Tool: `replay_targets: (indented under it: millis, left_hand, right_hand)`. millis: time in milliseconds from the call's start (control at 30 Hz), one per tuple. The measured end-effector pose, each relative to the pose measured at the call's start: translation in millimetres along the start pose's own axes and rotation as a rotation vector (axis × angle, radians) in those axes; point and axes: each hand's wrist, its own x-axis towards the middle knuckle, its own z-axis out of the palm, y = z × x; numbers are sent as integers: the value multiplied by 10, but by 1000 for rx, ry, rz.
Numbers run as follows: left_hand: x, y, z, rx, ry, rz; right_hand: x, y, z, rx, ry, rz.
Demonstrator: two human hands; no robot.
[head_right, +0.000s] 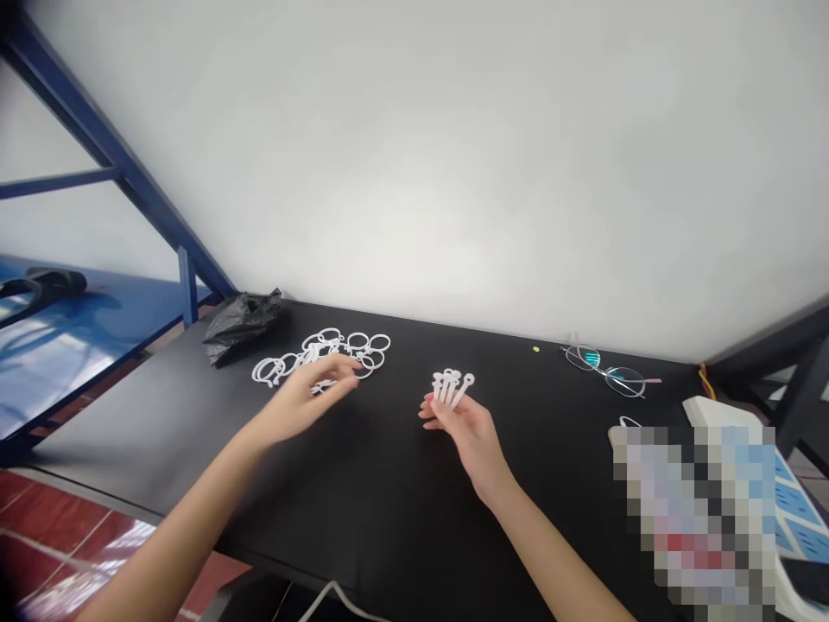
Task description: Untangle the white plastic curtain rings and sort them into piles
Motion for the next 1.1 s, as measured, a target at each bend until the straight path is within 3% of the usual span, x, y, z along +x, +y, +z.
replay_targets:
  millis: [100, 233, 367, 467, 533, 633, 700, 767, 867, 1000, 1100]
  left_hand:
    - [-114, -307, -326, 101, 273, -103]
    - [-179, -749, -650, 409, 526, -184]
    - [-176, -1093, -771, 574, 404, -313]
    - [-196, -1257, -763, 563, 312, -343]
    - [-204, -1317, -755, 553, 275, -330]
    - [-161, -1356, -769, 528, 240, -250]
    - [-92, -1369, -786, 521, 208, -177]
    - [-3, -1379, -796, 519, 145, -117]
    - [137, -1377, -767, 495, 51, -38]
    - [298, -1302, -616, 455, 9, 78]
    - [381, -1194, -445, 400, 40, 141]
  right_hand:
    - [148, 27, 207, -168, -59, -79]
    - [533, 40, 771, -464, -225, -327]
    - [825, 93, 1208, -847, -411, -565]
    - [859, 175, 1221, -870, -448, -580]
    - [852, 224, 1126, -823, -373, -609]
    - [904, 267, 985, -799, -149, -645]
    - [989, 287, 954, -865, -37, -562]
    - [1087, 316, 981, -975, -11, -405]
    - [1196, 377, 1085, -1124, -114, -288]
    - [1233, 437, 1203, -1247, -354, -381]
    - [1208, 447, 1192, -1270, -421, -419]
